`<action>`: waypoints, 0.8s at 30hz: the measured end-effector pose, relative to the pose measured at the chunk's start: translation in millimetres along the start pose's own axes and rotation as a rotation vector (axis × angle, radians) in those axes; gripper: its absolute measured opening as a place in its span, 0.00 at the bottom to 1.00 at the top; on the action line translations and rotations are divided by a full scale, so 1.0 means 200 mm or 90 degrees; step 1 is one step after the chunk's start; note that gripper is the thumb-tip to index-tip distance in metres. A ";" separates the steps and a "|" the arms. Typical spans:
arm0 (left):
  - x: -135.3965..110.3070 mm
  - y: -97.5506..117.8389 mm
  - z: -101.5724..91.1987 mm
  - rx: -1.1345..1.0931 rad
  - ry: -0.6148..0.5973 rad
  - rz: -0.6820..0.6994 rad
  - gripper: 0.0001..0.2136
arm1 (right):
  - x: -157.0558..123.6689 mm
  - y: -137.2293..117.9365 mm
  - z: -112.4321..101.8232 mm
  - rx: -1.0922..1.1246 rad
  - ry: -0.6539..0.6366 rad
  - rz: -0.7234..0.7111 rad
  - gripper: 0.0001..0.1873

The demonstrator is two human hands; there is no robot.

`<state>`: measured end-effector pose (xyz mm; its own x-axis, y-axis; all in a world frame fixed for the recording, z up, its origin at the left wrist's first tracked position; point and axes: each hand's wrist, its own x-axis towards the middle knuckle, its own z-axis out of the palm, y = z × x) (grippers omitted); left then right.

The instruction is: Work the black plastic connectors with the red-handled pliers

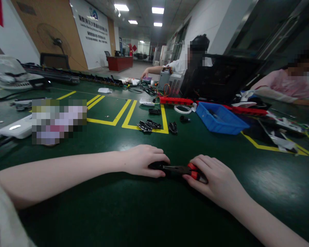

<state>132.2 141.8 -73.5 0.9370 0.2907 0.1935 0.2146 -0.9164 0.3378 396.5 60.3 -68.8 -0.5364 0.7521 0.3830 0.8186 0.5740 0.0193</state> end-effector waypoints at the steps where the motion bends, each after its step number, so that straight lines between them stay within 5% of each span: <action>1: 0.00 0.00 0.00 0.000 0.001 0.000 0.16 | 0.00 0.00 0.00 0.002 0.000 0.000 0.12; 24: 0.00 0.00 0.00 -0.008 0.004 0.000 0.15 | 0.00 0.02 -0.01 0.010 0.056 0.001 0.12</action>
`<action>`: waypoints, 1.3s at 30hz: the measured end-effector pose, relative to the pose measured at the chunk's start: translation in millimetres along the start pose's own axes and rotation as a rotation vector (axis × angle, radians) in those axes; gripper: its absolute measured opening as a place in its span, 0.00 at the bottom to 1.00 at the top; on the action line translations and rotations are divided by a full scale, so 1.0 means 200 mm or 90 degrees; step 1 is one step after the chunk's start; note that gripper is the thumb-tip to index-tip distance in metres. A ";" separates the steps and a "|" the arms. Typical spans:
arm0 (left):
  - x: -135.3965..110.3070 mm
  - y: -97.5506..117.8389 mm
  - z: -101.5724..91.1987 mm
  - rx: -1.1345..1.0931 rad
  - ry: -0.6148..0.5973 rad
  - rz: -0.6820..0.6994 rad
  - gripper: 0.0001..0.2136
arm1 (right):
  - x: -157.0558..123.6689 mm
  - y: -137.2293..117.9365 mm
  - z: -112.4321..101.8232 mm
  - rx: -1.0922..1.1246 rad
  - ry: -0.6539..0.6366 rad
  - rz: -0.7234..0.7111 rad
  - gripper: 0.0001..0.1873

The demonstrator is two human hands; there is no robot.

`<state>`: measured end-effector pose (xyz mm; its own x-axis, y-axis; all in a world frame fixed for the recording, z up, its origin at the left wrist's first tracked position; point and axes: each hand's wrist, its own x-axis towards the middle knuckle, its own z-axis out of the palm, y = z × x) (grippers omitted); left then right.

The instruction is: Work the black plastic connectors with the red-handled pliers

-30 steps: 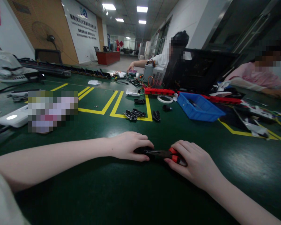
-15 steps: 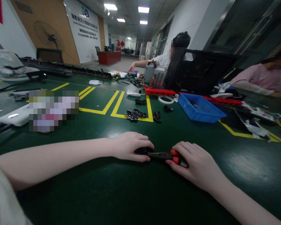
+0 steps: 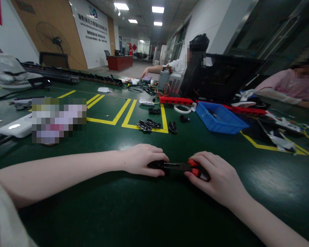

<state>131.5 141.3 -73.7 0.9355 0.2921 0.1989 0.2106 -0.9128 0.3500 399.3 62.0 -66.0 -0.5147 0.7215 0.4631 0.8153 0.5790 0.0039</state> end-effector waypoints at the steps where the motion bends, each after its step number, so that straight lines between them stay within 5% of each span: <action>1: 0.00 0.00 0.00 -0.002 -0.001 0.000 0.15 | 0.00 0.00 0.00 -0.002 -0.002 -0.005 0.12; 39: 0.00 0.00 0.00 0.003 -0.001 0.007 0.15 | 0.00 -0.02 0.03 -0.005 -0.036 -0.019 0.12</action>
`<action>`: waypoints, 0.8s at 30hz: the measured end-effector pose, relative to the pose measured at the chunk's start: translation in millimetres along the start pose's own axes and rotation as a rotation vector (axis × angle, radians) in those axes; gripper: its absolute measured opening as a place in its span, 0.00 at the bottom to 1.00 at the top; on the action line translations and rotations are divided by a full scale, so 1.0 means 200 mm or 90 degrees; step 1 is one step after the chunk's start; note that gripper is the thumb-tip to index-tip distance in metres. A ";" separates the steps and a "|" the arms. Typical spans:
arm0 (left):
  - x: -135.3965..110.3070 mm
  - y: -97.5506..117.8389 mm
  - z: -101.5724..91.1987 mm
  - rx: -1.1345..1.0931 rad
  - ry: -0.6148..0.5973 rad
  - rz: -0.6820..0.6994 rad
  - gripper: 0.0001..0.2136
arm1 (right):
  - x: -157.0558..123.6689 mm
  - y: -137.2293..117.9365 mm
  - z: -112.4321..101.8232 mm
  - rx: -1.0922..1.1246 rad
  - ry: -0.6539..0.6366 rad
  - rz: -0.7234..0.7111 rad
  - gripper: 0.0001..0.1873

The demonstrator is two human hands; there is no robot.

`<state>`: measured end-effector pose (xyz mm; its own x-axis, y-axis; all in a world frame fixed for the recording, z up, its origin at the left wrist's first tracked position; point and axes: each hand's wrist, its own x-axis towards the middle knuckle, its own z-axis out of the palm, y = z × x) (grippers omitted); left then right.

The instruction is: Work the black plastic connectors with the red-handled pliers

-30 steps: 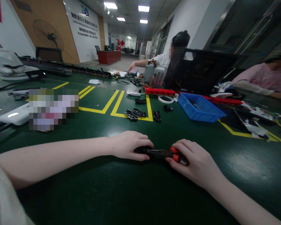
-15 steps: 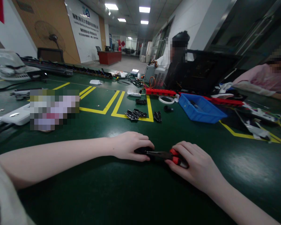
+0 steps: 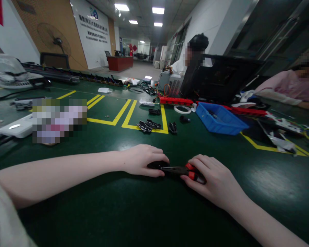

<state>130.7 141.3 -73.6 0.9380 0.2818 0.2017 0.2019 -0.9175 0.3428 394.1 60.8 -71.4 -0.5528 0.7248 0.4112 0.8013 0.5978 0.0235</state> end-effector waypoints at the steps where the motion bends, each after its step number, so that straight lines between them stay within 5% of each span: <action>1: 0.00 0.00 0.00 -0.001 0.001 0.000 0.16 | 0.00 0.00 0.00 -0.002 0.004 -0.001 0.12; 24: -0.01 0.00 0.00 -0.001 -0.002 0.008 0.16 | -0.01 0.03 -0.02 -0.005 0.050 0.002 0.13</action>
<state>129.5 141.4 -74.6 0.9415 0.2691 0.2028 0.1895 -0.9205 0.3417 399.6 62.1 -68.9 -0.5313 0.6972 0.4813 0.8046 0.5932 0.0289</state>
